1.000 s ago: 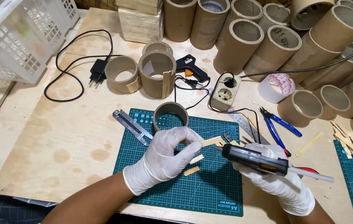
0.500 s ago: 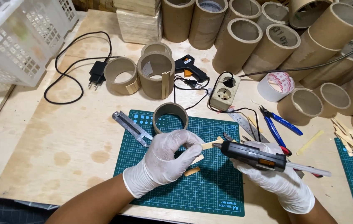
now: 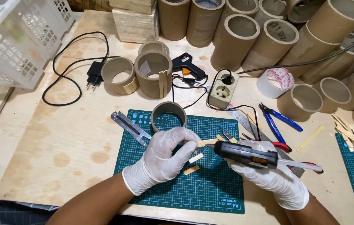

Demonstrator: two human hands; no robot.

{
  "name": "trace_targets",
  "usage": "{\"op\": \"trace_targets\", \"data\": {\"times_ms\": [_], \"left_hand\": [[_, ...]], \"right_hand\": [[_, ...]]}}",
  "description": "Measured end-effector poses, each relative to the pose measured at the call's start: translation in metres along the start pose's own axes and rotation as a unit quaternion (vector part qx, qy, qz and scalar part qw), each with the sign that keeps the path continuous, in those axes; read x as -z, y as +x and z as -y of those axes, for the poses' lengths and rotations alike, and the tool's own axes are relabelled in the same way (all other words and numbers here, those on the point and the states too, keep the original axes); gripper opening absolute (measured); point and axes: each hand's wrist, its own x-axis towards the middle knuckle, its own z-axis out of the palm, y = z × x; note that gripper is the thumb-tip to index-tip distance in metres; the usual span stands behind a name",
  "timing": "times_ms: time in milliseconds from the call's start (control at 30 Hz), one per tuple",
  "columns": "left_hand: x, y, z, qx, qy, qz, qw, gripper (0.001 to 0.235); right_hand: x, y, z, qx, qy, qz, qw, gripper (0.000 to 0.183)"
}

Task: Attaching small wooden sticks to a cardboard tube using a hot glue gun to create a decorative object.

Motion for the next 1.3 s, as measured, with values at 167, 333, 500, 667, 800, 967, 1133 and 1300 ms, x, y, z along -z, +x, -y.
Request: {"op": "trace_targets", "data": {"times_ms": [167,333,500,667,800,967,1133,1300], "left_hand": [[0.001,-0.001,0.005,-0.017,0.02,0.003,1.0,0.014],[0.002,0.002,0.003,-0.033,0.023,0.0,0.999,0.013],[0.001,0.0,0.001,-0.042,0.015,-0.01,0.999,0.013],[0.001,0.0,0.001,-0.036,0.008,-0.009,0.999,0.013],[0.001,0.0,0.0,-0.035,0.008,-0.006,0.999,0.013],[0.002,0.0,-0.001,-0.042,0.004,-0.006,0.999,0.013],[0.003,0.001,-0.002,-0.042,0.006,-0.008,0.999,0.012],[0.002,0.001,-0.003,-0.056,0.015,-0.012,0.998,0.011]], "right_hand": [[-0.003,0.004,0.004,-0.007,-0.001,-0.031,0.999,0.052],[0.004,-0.003,0.004,0.085,0.019,0.0,0.996,0.06],[0.003,-0.002,-0.003,0.087,0.048,0.009,0.995,0.061],[0.007,-0.005,0.006,0.118,0.029,-0.019,0.992,0.062],[0.006,-0.004,0.006,0.101,0.012,-0.009,0.995,0.063],[0.007,-0.006,0.004,0.072,0.004,0.005,0.997,0.067],[0.008,-0.006,0.007,0.106,-0.03,0.0,0.994,0.063],[0.012,-0.007,0.016,0.153,-0.104,-0.003,0.983,0.052]]}}
